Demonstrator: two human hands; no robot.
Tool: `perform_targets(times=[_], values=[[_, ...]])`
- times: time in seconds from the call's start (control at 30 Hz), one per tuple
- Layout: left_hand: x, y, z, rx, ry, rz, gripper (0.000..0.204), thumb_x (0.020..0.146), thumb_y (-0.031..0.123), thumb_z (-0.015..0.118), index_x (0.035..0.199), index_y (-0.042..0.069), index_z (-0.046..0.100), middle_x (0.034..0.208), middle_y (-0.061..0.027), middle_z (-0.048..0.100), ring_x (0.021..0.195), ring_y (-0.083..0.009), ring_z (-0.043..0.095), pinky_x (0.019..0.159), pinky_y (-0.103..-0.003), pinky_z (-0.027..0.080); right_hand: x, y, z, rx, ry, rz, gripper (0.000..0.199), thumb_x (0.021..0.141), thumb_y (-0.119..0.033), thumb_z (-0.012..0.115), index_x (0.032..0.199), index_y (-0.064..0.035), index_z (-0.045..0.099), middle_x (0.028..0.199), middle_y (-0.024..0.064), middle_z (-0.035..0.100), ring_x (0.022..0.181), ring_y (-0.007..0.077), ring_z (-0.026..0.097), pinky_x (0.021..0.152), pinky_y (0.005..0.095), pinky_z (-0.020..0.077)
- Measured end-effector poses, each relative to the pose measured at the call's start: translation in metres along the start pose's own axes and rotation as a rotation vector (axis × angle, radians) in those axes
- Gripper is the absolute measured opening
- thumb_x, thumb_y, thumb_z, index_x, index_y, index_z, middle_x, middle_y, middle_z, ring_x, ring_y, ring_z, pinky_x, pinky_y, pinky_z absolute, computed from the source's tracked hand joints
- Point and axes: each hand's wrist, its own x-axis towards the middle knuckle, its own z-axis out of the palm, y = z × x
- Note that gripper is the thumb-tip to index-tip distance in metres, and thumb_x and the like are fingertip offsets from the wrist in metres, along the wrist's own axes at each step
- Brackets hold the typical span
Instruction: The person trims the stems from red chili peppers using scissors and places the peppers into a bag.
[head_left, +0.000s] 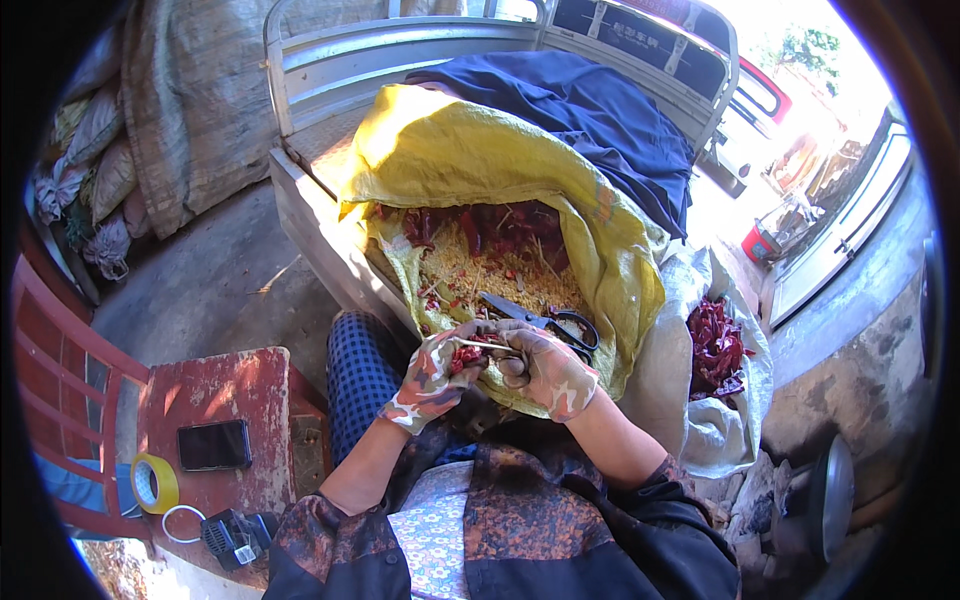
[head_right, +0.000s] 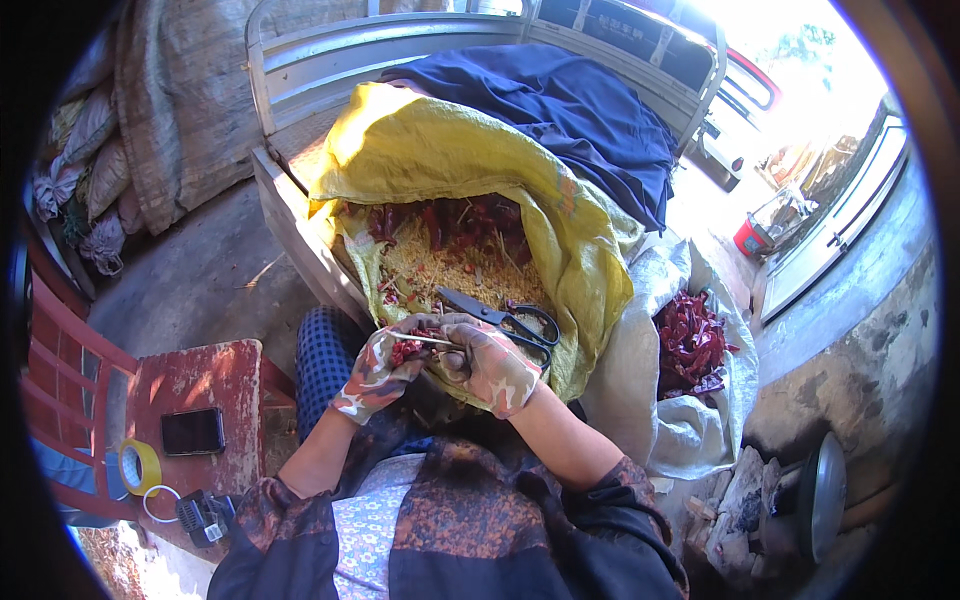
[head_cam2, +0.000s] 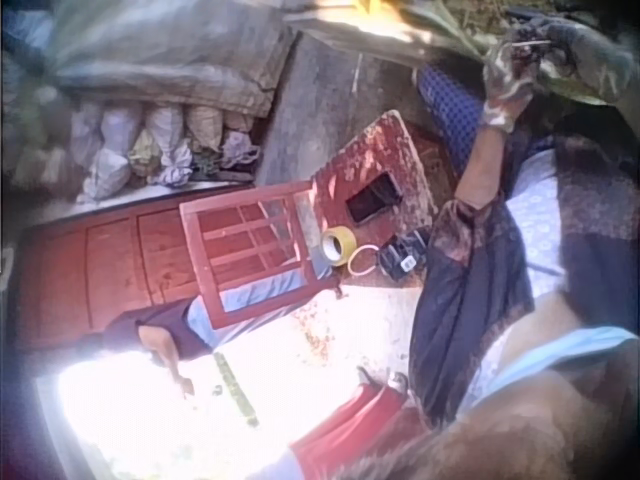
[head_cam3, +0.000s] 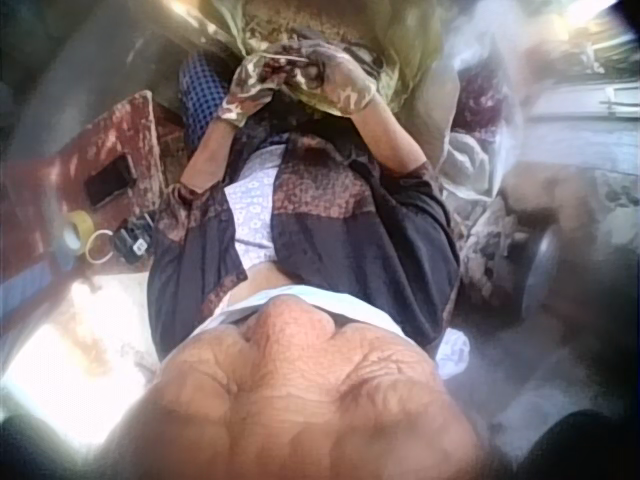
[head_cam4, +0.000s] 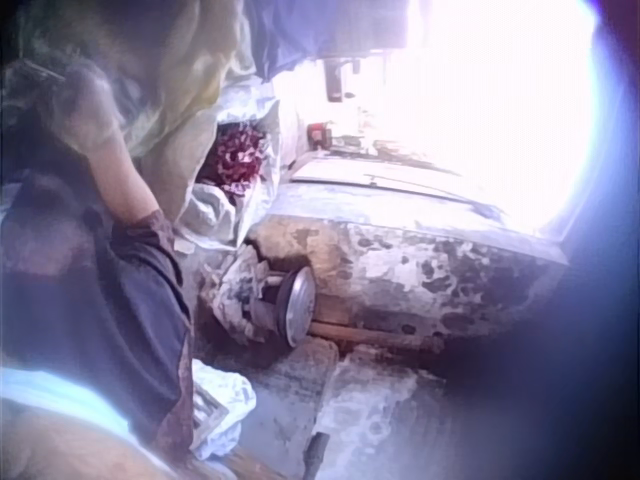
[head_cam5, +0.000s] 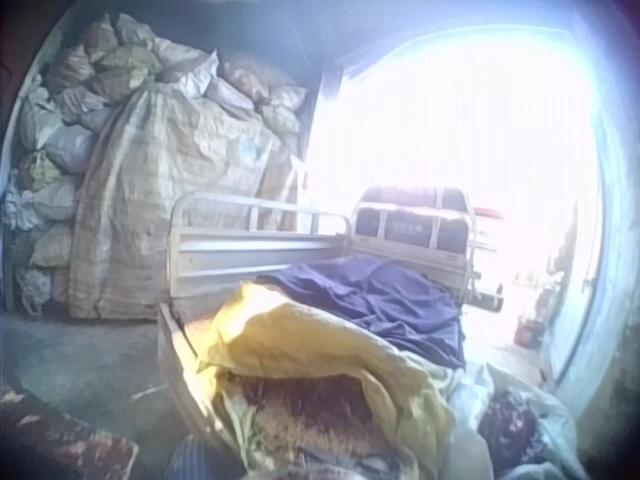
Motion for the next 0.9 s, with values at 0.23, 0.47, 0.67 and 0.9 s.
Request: perform_targets(times=[0.23, 0.47, 0.67, 0.9], values=[[0.004, -0.011, -0.021, -0.691, -0.021, -0.164, 0.04, 0.086, -0.003, 0.054, 0.126, 0.003, 0.047, 0.117, -0.0075, 0.055, 0.103, -0.0159, 0.057, 0.092, -0.028, 0.048, -0.007, -0.003, 0.008, -0.099, 0.025, -0.081, 0.017, 0.091, -0.014, 0.051, 0.106, -0.0088, 0.057, 0.08, 0.0031, 0.06, 0.055, 0.0098, 0.05, 0.048, 0.0204, 0.0385], [0.001, 0.001, -0.016, -0.177, 0.008, -0.112, 0.038, 0.083, 0.015, 0.065, 0.118, 0.004, 0.054, 0.105, -0.0007, 0.06, 0.097, -0.0105, 0.055, 0.085, -0.024, 0.045, 0.006, 0.005, 0.001, -1.045, -0.075, -0.684, 0.029, 0.079, -0.004, 0.067, 0.108, -0.005, 0.063, 0.1, 0.009, 0.058, 0.09, 0.0211, 0.058, 0.076, 0.03, 0.047], [0.001, 0.006, -0.016, -0.234, -0.003, -0.275, 0.036, 0.083, 0.012, 0.062, 0.118, 0.005, 0.054, 0.108, -0.0017, 0.06, 0.097, -0.0118, 0.055, 0.086, -0.026, 0.047, 0.0, -0.006, 0.012, -1.322, -0.133, -0.835, 0.021, 0.078, -0.003, 0.064, 0.099, -0.0047, 0.064, 0.092, 0.0137, 0.06, 0.081, 0.0302, 0.06, 0.069, 0.0343, 0.0488], [0.0, 0.003, -0.013, -0.581, -0.071, -0.293, 0.035, 0.083, 0.005, 0.061, 0.117, 0.002, 0.055, 0.106, -0.0026, 0.061, 0.095, -0.0109, 0.056, 0.084, -0.025, 0.048, -0.002, -0.005, 0.011, -1.469, -0.036, -0.961, 0.021, 0.071, 0.0, 0.062, 0.092, -0.0038, 0.061, 0.082, 0.0106, 0.057, 0.073, 0.0271, 0.059, 0.062, 0.0325, 0.0472]])
